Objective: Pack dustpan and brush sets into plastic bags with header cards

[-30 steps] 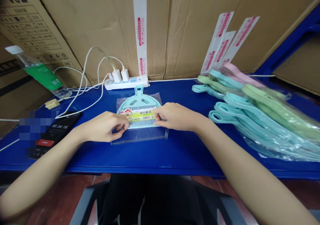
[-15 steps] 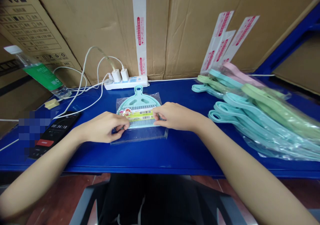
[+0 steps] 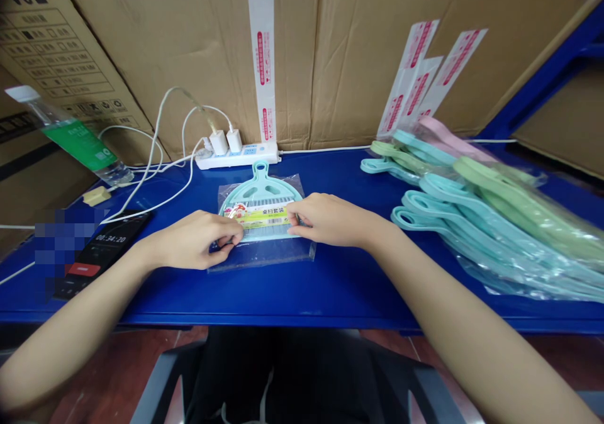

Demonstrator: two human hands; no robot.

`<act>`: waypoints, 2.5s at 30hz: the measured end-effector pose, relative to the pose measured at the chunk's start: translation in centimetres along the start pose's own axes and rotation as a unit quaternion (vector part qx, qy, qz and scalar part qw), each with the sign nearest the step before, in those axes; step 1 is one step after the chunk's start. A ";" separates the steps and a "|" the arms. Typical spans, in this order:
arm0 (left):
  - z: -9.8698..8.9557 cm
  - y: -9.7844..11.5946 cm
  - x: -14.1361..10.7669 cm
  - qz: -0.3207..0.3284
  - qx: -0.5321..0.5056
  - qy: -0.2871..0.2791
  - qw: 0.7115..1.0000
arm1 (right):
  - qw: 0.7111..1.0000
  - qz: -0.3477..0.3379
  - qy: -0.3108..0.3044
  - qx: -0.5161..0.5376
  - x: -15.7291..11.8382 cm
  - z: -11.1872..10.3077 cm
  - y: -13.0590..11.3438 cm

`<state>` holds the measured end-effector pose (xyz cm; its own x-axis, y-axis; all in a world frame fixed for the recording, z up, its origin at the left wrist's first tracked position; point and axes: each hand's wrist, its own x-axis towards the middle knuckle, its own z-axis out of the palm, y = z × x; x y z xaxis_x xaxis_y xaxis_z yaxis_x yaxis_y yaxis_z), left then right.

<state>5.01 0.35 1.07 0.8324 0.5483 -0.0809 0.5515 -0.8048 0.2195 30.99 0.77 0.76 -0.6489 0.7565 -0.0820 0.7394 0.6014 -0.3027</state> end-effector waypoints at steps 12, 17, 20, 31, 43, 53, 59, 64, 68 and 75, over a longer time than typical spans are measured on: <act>0.2 -0.1 0.1 -0.001 0.008 0.004 1.000 | 1.000 -0.009 0.011 -0.009 -0.1 0.0 -0.1; 0.1 0.0 0.1 -0.001 0.018 0.005 1.000 | 1.000 -0.002 0.006 -0.007 -0.1 0.0 -0.1; 0.2 0.0 0.1 -0.003 0.024 0.004 1.000 | 1.000 -0.007 0.008 -0.005 -0.1 0.1 -0.1; 0.2 0.1 0.1 -0.005 0.042 0.001 0.999 | 1.000 -0.014 0.016 -0.004 -0.2 0.1 -0.1; 0.3 0.1 0.1 -0.007 0.038 -0.002 0.999 | 1.000 0.002 0.016 -0.026 -0.4 0.0 -0.4; 0.3 0.2 0.1 -0.012 0.062 -0.004 0.998 | 1.000 0.005 0.014 -0.026 -0.5 -0.2 -0.8; 0.2 0.4 0.1 -0.017 0.065 -0.005 0.998 | 0.999 0.011 0.011 -0.028 -0.6 -0.1 -0.8; 0.2 0.5 0.1 -0.019 0.071 -0.008 0.997 | 0.999 0.019 0.005 -0.031 -0.6 -0.1 -0.8; 0.2 0.5 0.1 -0.019 0.072 -0.006 0.997 | 0.999 0.007 0.014 -0.030 -0.6 0.0 -0.7; 0.3 0.5 0.1 -0.013 0.072 -0.003 0.997 | 0.999 -0.002 0.022 -0.028 -0.7 0.1 -0.6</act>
<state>5.35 -0.03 0.91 0.8172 0.5691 -0.0913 0.5755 -0.8144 0.0749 31.01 -0.13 0.84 -0.6436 0.7644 -0.0386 0.7471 0.6164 -0.2487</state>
